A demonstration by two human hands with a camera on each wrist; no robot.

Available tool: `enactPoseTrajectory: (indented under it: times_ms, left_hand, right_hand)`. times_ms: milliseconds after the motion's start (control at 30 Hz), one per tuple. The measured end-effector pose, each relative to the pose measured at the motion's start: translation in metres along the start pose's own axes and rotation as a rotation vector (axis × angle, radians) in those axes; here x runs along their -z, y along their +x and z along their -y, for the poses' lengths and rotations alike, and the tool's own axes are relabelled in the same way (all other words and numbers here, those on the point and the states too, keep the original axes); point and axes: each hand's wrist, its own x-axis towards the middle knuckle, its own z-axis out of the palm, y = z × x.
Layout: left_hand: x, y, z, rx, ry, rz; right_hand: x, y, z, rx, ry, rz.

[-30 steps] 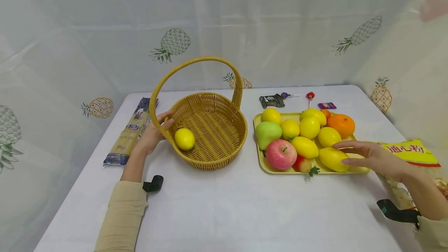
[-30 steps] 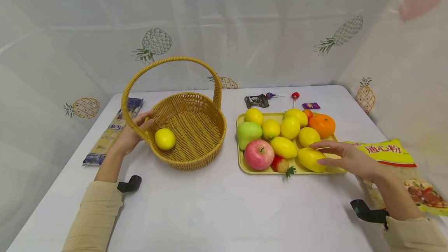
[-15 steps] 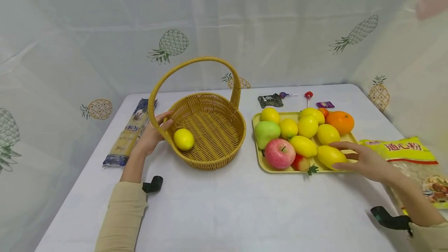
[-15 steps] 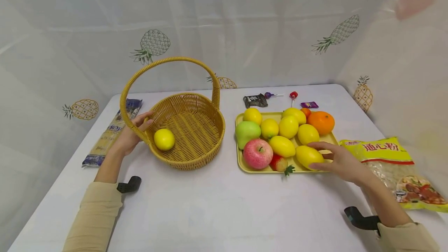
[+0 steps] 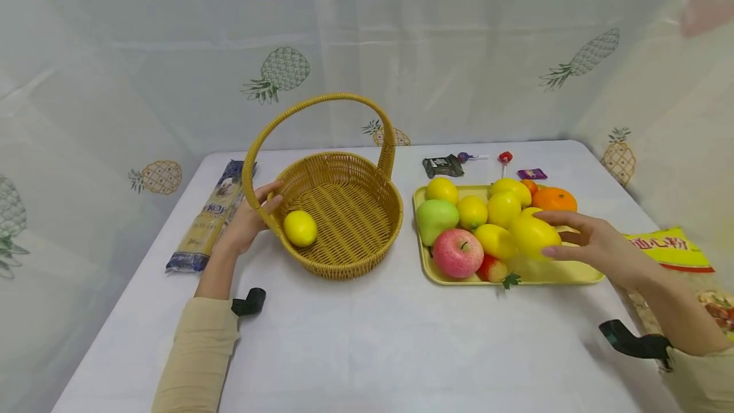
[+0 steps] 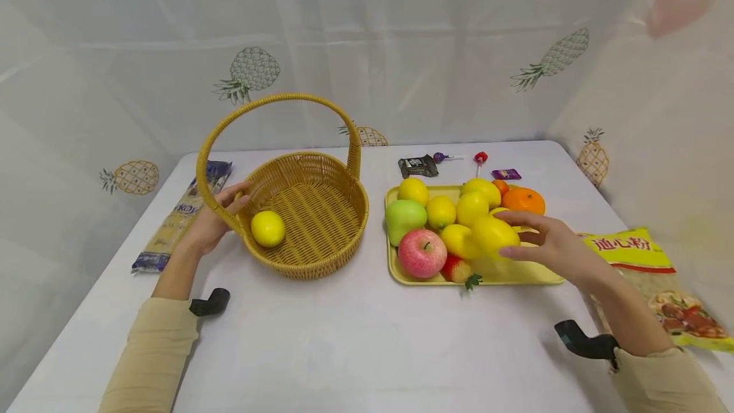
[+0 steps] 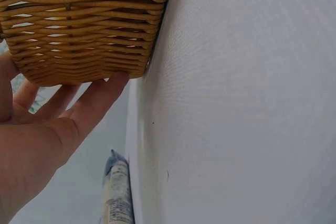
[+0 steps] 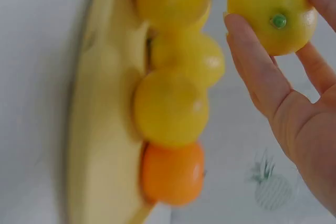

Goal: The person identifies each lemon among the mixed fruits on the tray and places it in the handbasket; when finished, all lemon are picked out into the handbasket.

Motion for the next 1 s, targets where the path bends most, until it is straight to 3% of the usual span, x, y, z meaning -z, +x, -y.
enactPoseTrajectory:
  times_ms: [167,367,567,767,1000]
  left_hand:
    - [0.001,0.0,0.0,0.002,-0.033,0.006]
    - [0.001,0.001,0.002,0.003,-0.027,0.011]
    - [0.001,0.003,0.002,-0.005,-0.022,-0.003]
    - [0.0,0.004,0.0,-0.003,-0.032,-0.016]
    - [0.002,0.004,0.003,0.001,-0.025,-0.013]
  right_hand:
    - [-0.012,0.028,0.038,0.088,0.071,0.036]
    - [-0.046,0.069,0.09,0.143,0.227,0.094]
    - [-0.092,0.102,0.13,0.131,0.394,0.225]
    - [-0.138,0.132,0.156,0.11,0.425,0.329]
    - [-0.177,0.157,0.179,0.015,0.471,0.434]
